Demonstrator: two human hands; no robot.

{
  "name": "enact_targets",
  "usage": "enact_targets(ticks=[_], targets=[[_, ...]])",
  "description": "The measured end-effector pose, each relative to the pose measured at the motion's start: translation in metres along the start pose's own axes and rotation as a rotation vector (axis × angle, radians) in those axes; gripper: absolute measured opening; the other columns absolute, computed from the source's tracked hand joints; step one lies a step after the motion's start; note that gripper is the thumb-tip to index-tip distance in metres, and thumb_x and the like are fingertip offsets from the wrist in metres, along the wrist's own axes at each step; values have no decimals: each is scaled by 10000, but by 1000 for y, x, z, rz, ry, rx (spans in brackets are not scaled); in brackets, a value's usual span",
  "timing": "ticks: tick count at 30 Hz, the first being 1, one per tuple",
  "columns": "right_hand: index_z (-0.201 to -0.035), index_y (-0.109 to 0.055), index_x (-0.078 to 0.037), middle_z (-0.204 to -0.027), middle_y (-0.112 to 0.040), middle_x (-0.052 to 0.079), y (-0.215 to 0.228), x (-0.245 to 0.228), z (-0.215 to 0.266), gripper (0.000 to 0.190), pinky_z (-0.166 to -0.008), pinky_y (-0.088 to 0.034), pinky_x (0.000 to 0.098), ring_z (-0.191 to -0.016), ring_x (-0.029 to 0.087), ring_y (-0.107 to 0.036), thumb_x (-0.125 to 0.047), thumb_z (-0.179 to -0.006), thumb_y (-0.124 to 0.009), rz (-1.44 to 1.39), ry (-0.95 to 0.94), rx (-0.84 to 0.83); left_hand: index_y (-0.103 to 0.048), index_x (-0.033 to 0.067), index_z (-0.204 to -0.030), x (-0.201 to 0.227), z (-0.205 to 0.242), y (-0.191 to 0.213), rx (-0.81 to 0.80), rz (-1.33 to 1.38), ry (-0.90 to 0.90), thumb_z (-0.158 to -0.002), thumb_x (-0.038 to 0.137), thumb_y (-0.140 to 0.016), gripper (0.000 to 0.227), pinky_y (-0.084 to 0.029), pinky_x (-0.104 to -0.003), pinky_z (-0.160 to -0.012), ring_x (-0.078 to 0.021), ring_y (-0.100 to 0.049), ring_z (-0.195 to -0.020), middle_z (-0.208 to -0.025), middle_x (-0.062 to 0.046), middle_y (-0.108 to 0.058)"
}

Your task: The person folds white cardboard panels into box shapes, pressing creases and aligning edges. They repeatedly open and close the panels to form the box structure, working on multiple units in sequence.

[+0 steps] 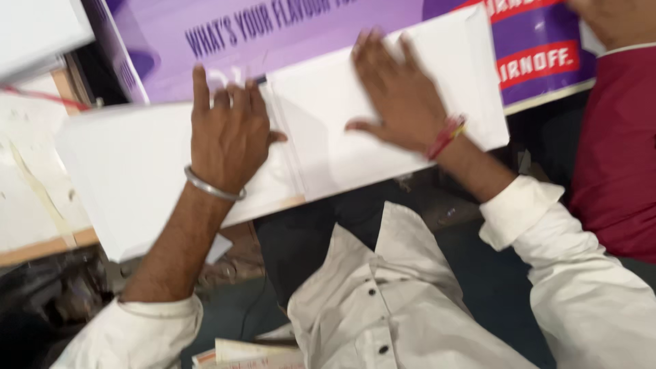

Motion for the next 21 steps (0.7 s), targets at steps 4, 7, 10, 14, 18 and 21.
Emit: enact_targets(ticks=[4, 7, 10, 14, 18, 21], targets=[[-1594, -287, -73, -1647, -333, 131, 5, -37, 9, 930, -1297, -208, 541, -1563, 277, -297, -737, -986, -525, -54, 235, 50, -677, -68, -1305, 1, -6, 8, -13, 7, -11, -823, 664, -716, 877, -242, -652, -1184, -390, -720, -1008, -1119, -258, -734], [-1581, -335, 32, -1620, -403, 225, 10, -17, 0, 936, -1268, -251, 535, -1538, 352, -357, -662, -989, -546, -81, 55, 208, -679, -84, -1304, 1, -7, 7, 17, 20, -17, -825, 649, -732, 878, -245, -650, -1184, -385, -725, -1004, -1108, -262, -736], [-1558, -343, 127, -1573, -430, 327, 5, -17, -11, 1031, -1217, -289, 522, -1487, 413, -386, -673, -944, -559, -189, -15, 193, -679, -87, -1302, 0, 0, 5, 24, 9, -3, -803, 651, -744, 893, -244, -645, -1179, -383, -727, -1007, -1108, -264, -736], [-1579, -332, -28, -1600, -412, 211, -12, -57, -12, 912, -1276, -301, 482, -1518, 347, -381, -691, -981, -519, -222, 225, -130, -675, -84, -1289, 0, -10, 8, -16, 30, 2, -761, 640, -766, 901, -235, -651, -1184, -374, -725, -1005, -1112, -264, -735], [-1623, -325, -115, -1656, -337, 153, 1, -55, -8, 930, -1285, -256, 531, -1559, 301, -315, -681, -926, -569, -272, 215, 25, -674, -102, -1286, 0, -8, 4, -3, 85, 21, -755, 626, -780, 908, -230, -665, -1168, -388, -719, -1026, -1116, -249, -736], [-1563, -355, -46, -1616, -304, 260, 3, -72, 3, 1107, -1198, -207, 638, -1514, 390, -248, -745, -739, -601, -232, 312, 31, -671, -95, -1293, -3, -5, 1, 31, 52, 32, -763, 645, -771, 915, -235, -647, -1163, -389, -718, -1030, -1112, -255, -735]])
Point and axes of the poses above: each hand's wrist, its own z-axis away from the middle knuckle, its own y-axis out of the back of the hand, x = y × z, the point moved 8 cm from there along -z, towards the middle knuckle
